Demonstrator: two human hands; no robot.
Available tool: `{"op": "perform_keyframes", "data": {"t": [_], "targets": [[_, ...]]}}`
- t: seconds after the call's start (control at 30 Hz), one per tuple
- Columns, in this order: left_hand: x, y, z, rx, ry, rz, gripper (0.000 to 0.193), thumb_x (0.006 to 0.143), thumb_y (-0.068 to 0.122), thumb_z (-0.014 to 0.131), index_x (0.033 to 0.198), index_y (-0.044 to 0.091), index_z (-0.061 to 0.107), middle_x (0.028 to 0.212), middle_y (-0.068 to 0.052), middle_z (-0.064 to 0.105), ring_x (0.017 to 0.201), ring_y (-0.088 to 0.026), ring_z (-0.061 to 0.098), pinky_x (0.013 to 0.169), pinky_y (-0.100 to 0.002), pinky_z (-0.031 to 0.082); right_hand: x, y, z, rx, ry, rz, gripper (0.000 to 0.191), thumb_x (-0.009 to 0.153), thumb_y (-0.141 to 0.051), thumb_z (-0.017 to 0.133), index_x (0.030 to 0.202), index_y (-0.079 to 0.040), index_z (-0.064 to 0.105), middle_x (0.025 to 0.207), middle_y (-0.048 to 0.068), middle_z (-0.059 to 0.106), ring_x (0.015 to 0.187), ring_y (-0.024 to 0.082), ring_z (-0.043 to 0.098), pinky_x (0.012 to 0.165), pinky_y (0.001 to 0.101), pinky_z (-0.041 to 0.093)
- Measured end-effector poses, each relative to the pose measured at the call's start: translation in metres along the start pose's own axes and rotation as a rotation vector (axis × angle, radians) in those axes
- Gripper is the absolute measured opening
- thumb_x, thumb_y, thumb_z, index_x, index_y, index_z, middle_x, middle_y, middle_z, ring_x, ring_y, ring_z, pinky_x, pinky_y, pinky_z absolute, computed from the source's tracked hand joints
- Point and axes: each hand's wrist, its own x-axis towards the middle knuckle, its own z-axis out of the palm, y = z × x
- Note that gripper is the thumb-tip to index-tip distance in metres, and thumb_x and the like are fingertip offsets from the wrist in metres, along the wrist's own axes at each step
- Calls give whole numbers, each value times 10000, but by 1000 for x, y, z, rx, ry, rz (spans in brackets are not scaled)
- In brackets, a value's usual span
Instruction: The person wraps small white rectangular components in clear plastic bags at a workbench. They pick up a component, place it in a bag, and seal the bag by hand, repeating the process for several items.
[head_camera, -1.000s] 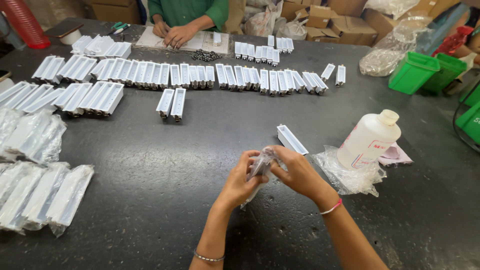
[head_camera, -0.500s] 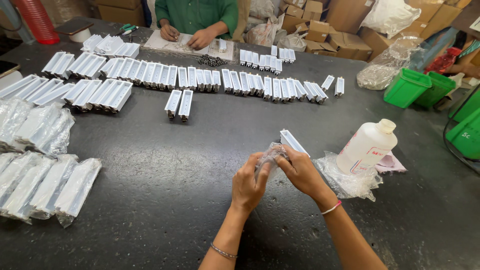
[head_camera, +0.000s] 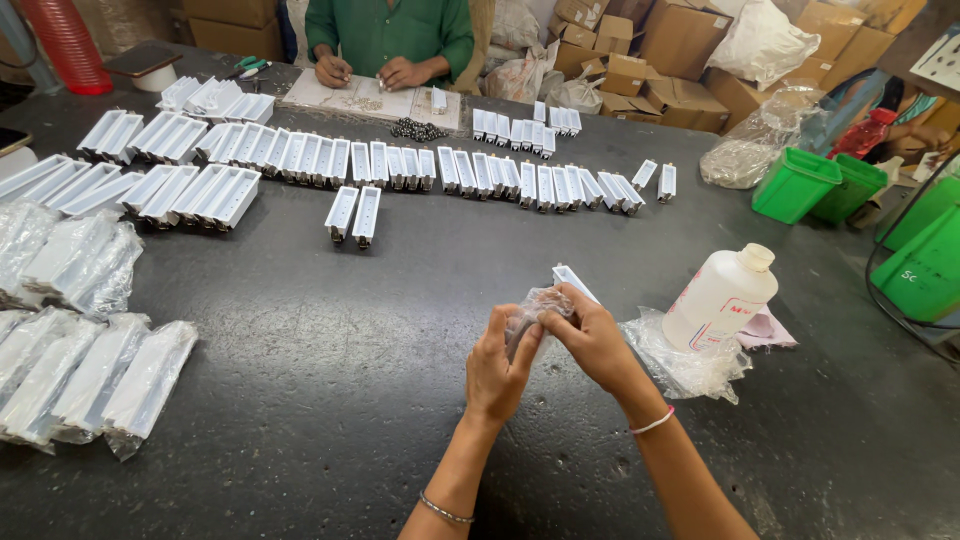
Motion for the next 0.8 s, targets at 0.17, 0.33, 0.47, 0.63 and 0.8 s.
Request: {"op": "perform_keyframes", "data": {"t": [0.17,0.33,0.47,0.63,0.8], "targets": [[4,-5,4,-281,-57,-195,308,911,368,596,1055,96,594,868,-86,711,706,-196,699,564,-318,572,0,-7,3,-39,-25,77,246,940,-186,653,1130,-30,674,856,59,679,750,103,593,671,271,498],[10,-8,2,-593,-76,-310,250,877,276,646,1024,91,564,933,-133,668,761,-185,688,634,-314,618,-2,-28,0,-340,-106,13,215,937,-241,664,1069,-79,715,819,60,737,745,120,644,678,287,525],[13,-9,-4,-638,-63,-187,149,891,168,641,1006,83,600,986,-111,721,854,-135,715,773,-307,625,-13,-41,3,-335,-25,-133,228,913,-206,677,1098,-74,693,875,60,753,787,129,693,701,309,549],[13,-8,-9,-607,-56,-199,71,897,108,636,954,67,621,950,-104,710,817,-130,680,755,-304,594,-19,-34,13,-302,60,-114,206,905,-147,726,1063,-28,669,868,119,761,816,174,720,755,325,577],[15,1,-17,-465,-95,-226,40,902,104,631,905,75,603,842,-75,726,764,-135,682,703,-303,588,-23,-20,14,-227,122,-160,258,892,-104,720,1068,-1,561,982,143,770,966,181,766,874,337,603]]}}
